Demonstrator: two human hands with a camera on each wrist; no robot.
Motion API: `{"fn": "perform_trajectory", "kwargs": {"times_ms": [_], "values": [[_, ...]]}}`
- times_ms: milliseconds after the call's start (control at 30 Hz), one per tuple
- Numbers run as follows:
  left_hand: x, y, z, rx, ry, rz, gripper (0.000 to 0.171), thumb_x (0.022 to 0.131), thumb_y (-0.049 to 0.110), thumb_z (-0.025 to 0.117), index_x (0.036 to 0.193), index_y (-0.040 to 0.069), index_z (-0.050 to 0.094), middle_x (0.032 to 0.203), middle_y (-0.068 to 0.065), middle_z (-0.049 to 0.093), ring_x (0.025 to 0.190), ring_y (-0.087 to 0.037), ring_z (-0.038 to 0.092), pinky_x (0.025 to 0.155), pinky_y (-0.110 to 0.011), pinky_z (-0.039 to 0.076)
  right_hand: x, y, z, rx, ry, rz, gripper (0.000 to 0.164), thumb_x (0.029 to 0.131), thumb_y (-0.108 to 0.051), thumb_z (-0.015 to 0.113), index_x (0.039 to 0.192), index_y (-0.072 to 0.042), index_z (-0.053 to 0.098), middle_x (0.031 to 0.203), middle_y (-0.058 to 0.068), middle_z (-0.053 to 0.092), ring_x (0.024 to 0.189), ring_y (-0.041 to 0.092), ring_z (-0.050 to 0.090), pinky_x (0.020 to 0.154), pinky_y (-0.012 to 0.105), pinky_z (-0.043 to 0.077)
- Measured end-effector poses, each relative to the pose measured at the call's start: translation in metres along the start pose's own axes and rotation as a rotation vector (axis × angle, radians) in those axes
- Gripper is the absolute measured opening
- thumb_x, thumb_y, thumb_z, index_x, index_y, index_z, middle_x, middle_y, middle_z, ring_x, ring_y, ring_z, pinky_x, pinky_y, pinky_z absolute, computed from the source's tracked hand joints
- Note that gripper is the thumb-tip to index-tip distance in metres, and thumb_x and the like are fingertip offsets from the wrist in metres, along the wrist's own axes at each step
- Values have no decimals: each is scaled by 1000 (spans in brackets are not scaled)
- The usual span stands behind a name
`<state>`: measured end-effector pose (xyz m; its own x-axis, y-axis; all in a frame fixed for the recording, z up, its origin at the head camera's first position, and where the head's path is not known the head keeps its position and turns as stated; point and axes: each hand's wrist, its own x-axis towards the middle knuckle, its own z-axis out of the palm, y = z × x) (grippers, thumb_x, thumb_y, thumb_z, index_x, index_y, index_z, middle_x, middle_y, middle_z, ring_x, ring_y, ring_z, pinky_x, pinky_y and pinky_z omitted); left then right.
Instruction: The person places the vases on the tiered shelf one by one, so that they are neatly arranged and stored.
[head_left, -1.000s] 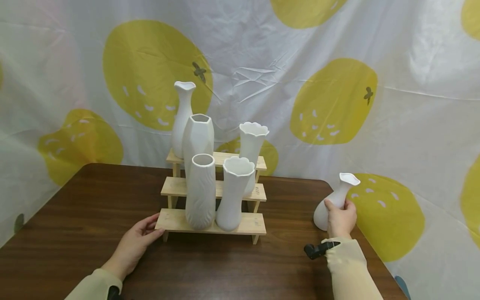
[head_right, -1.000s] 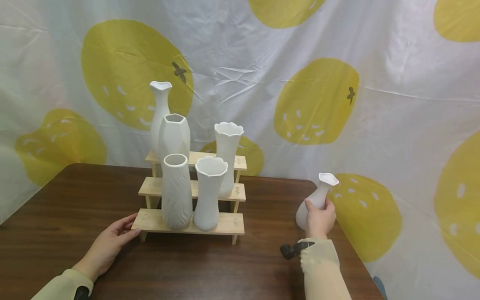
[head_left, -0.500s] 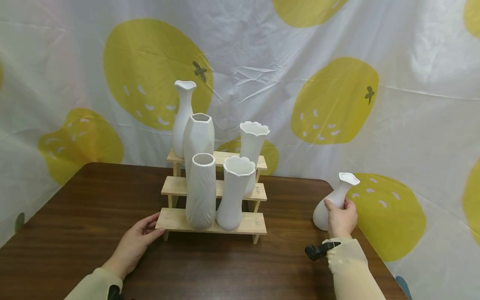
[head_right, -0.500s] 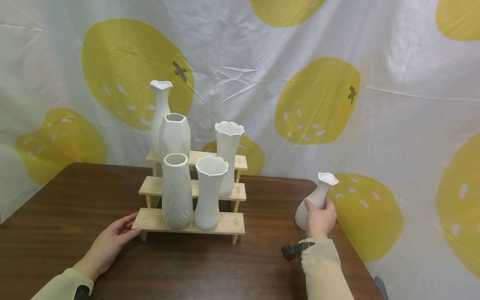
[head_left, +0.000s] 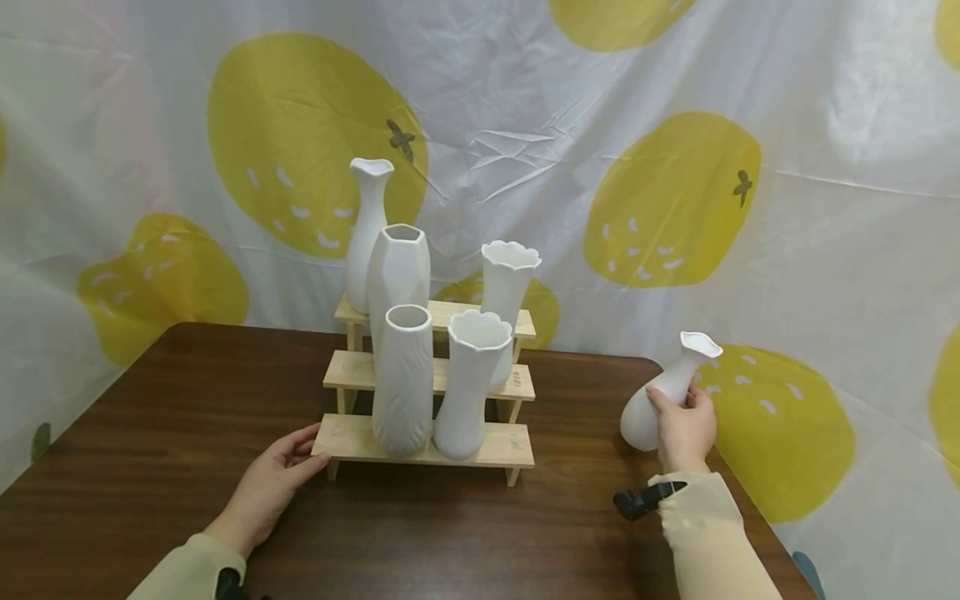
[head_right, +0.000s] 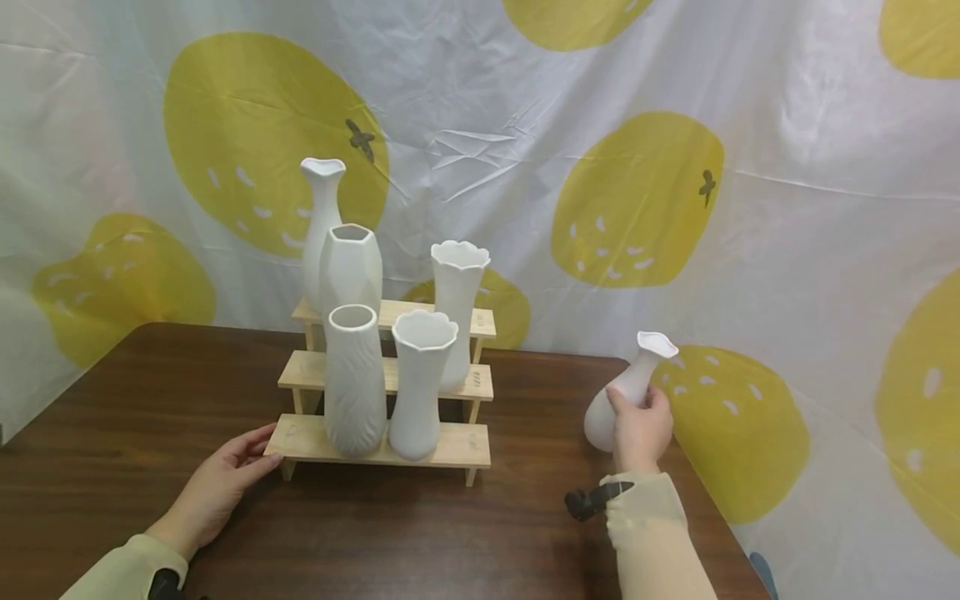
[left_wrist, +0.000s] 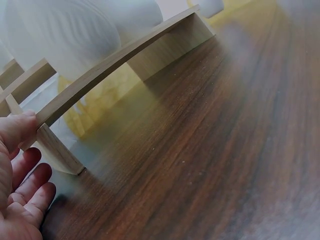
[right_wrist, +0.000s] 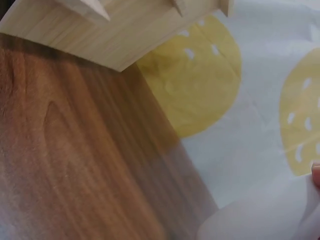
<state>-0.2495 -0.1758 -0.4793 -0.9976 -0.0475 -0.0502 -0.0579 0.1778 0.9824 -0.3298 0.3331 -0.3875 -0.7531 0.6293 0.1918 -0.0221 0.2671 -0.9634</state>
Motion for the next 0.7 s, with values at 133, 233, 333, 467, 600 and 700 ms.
{"fn": "perform_trajectory", "kwargs": {"times_ms": [133,233,333,467,600,700], "values": [[0,0,0,-10,-2,3,72,91,38,66,146,3,35,138,-19,46,121,-27,48,88,-21,44,-3,-16,0,44,-42,8,64,85,-18,75,139,0,45,131,19,50,120,34,46,101,52,38],[0,0,0,-16,-1,7,71,91,37,66,146,4,36,137,-19,47,120,-26,48,86,-19,44,-5,-29,-2,45,-73,3,66,85,-20,74,140,-1,43,132,18,48,121,34,46,101,53,38],[0,0,0,-21,-1,8,70,92,36,66,146,4,36,136,-19,47,119,-26,49,84,-18,44,-5,-43,-2,59,-100,-17,67,84,-19,75,140,0,43,131,18,48,120,34,47,101,52,38],[0,1,0,-25,-3,8,69,92,34,66,146,4,36,136,-19,46,119,-26,49,84,-17,44,-3,-62,-2,46,-134,-42,69,83,-20,77,140,-2,44,127,16,51,117,31,49,100,50,40],[-1,2,0,-29,-2,8,68,92,33,66,146,3,36,136,-18,46,118,-25,48,83,-16,44,-1,-81,-2,-13,-159,-77,71,82,-24,78,141,-5,45,123,13,52,114,27,50,98,47,41],[0,1,0,-30,-2,8,68,92,32,65,146,4,36,136,-18,46,117,-24,48,83,-16,44,-1,-96,-1,-27,-177,-95,72,82,-25,78,143,-7,44,122,12,51,113,25,50,98,44,42]]}}
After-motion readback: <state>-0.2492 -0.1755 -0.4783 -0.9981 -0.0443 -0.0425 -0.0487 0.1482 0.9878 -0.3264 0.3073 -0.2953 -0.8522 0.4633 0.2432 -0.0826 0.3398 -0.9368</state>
